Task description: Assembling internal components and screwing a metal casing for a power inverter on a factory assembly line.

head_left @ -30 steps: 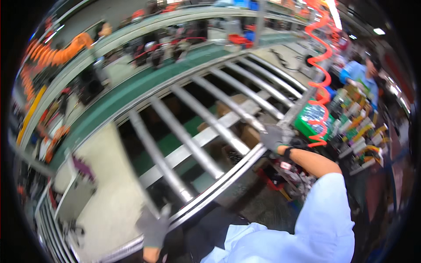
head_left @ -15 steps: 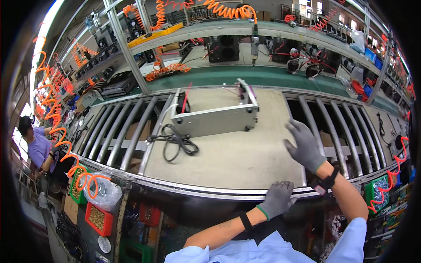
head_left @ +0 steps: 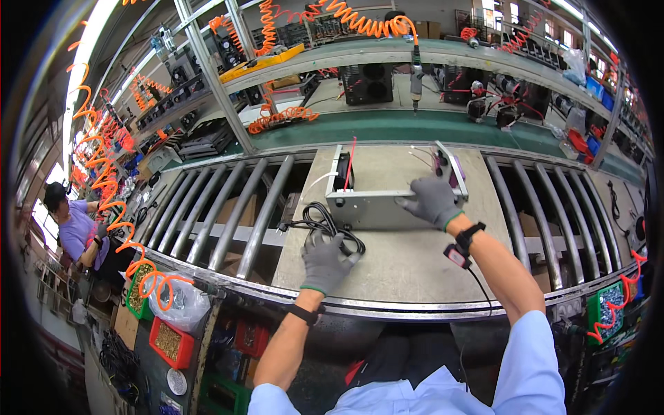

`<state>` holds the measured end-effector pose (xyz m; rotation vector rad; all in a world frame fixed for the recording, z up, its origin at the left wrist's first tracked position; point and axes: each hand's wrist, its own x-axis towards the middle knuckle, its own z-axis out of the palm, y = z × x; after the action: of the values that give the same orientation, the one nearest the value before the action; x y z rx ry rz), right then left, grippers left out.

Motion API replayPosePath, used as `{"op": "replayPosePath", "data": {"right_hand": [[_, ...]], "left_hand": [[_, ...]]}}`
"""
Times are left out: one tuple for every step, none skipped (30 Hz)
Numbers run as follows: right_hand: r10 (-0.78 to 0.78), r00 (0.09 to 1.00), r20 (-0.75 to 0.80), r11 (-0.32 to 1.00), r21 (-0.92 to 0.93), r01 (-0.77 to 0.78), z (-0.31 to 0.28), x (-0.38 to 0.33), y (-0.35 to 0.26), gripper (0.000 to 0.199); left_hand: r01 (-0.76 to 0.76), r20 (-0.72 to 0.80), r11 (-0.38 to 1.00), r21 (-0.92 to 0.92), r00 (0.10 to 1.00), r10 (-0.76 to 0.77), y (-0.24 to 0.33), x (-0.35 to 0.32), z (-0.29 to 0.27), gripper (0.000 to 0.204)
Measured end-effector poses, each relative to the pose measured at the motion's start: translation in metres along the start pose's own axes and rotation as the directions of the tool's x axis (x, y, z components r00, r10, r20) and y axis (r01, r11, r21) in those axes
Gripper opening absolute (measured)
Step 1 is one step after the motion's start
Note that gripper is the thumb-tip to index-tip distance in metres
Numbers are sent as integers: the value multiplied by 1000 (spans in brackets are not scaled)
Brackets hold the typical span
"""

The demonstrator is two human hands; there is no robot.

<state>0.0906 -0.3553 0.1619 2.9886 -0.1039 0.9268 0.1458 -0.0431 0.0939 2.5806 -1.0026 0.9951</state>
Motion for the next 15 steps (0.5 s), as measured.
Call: {"op": "replayPosePath", "data": {"right_hand": [[-11, 1000, -20, 1000, -16, 11, -6, -15, -1, 51], [27, 999, -25, 999, -19, -28, -12, -28, -2, 52], [-11, 996, -91, 1000, -21, 9, -19, -43, -2, 50], [-2, 996, -87, 1000, -9, 1, -28, -60, -2, 49], [9, 996, -84, 1000, 4, -8, -36, -75, -2, 47], [3, 995, -100, 1000, 25, -1, -45, -88, -1, 47], [2, 993, -118, 999, 45, 4, -55, -100, 0, 46], [3, 992, -128, 998, 68, 6, -63, -112, 1, 46], [-11, 991, -133, 998, 62, 19, -71, -120, 2, 46], [-27, 991, -131, 997, 64, 36, -78, -127, 3, 46], [-46, 989, -142, 996, 75, 57, -83, -132, 4, 46], [-67, 986, -155, 994, 73, 79, -86, -135, 4, 45], [-66, 988, -138, 995, 68, 76, -88, -136, 4, 46], [-65, 989, -132, 995, 64, 74, -90, -138, 4, 46], [-69, 990, -122, 996, 55, 76, -90, -138, 4, 46]], "left_hand": [[41, 117, 996, -81, 993, -32, -6, 1, 2, 54], [121, 250, 974, -191, 966, -71, -5, 0, 4, 56], [212, 389, 935, -284, 917, -89, -5, -3, 6, 59], [245, 413, 940, -237, 901, -130, -3, -8, 7, 58], [259, 394, 914, -313, 911, -123, -4, -12, 9, 56], [269, 376, 882, -388, 920, -115, -8, -16, 10, 54], [293, 384, 851, -436, 916, -118, -13, -18, 11, 53], [236, 346, 906, -352, 932, -109, -21, -19, 13, 49], [232, 368, 913, -335, 924, -100, -30, -19, 13, 50], [212, 402, 935, -284, 912, -85, -38, -14, 16, 51], [145, 371, 964, -223, 927, -54, -47, -8, 17, 53], [112, 363, 975, -189, 931, -37, -55, 3, 20, 55], [56, 328, 988, -141, 945, -7, -62, 18, 25, 56], [0, 292, 996, -89, 956, 27, -68, 34, 28, 58], [-28, 297, 999, -17, 954, 32, -73, 53, 31, 58]]}}
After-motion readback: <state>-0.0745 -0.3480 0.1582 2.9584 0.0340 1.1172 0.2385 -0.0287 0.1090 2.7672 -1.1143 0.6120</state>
